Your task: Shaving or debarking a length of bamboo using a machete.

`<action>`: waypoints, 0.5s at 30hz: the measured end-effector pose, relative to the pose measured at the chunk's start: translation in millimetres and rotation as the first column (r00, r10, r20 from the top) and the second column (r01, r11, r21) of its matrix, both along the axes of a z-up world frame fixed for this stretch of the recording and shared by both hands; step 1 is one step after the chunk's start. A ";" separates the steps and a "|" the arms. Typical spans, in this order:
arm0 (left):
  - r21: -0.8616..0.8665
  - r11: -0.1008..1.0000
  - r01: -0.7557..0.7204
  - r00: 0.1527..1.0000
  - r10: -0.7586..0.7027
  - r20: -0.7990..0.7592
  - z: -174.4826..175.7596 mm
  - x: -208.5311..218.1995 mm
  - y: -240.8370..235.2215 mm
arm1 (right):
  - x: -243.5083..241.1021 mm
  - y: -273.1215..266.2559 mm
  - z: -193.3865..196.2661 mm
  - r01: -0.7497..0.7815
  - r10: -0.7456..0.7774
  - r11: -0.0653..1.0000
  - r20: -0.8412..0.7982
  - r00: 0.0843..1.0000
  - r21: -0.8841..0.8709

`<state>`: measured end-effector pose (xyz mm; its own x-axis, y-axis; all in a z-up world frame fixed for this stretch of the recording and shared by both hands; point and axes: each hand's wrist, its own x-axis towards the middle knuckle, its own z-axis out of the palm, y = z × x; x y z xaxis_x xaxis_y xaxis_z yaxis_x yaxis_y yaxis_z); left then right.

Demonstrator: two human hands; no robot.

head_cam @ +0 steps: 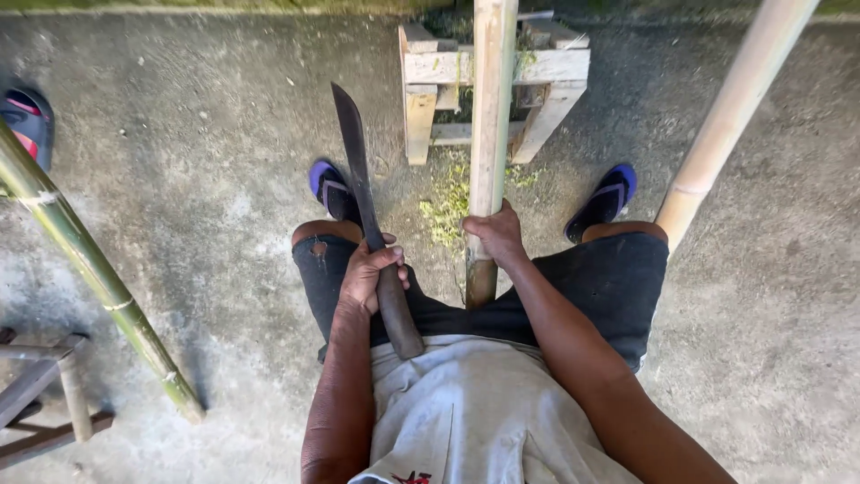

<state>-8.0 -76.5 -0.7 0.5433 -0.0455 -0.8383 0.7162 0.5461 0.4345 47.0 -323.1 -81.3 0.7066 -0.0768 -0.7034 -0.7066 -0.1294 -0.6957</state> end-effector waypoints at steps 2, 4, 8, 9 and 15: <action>-0.028 1.000 0.000 1.000 0.001 0.023 -3.7 -1.9 -0.5 | -3.3 -3.0 -14.8 0.001 -0.001 1.000 0.045 0.999 0.005; -0.021 0.999 0.032 0.999 -0.031 0.041 -9.4 -5.3 -1.9 | -1.4 -4.4 -13.1 -0.006 0.005 1.000 0.036 0.999 0.025; -0.024 0.998 0.050 0.995 -0.047 0.088 -10.1 -8.6 -7.2 | -1.4 -7.0 2.6 -0.102 0.100 0.989 0.023 0.995 0.110; -0.026 0.998 0.051 0.993 -0.048 0.103 4.8 -4.0 -11.4 | 0.1 -7.2 12.5 -0.102 0.099 0.989 0.038 0.994 0.106; 0.001 0.997 0.076 0.990 -0.075 0.116 60.4 -16.7 -26.4 | 14.1 -2.9 58.1 -0.150 0.548 0.718 0.420 0.723 -0.679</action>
<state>-24.7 -102.9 59.8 0.6315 -0.0926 -0.7699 0.7005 0.4940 0.5151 61.1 -326.0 -23.2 0.9968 0.0309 -0.0739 -0.0224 -0.7783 -0.6274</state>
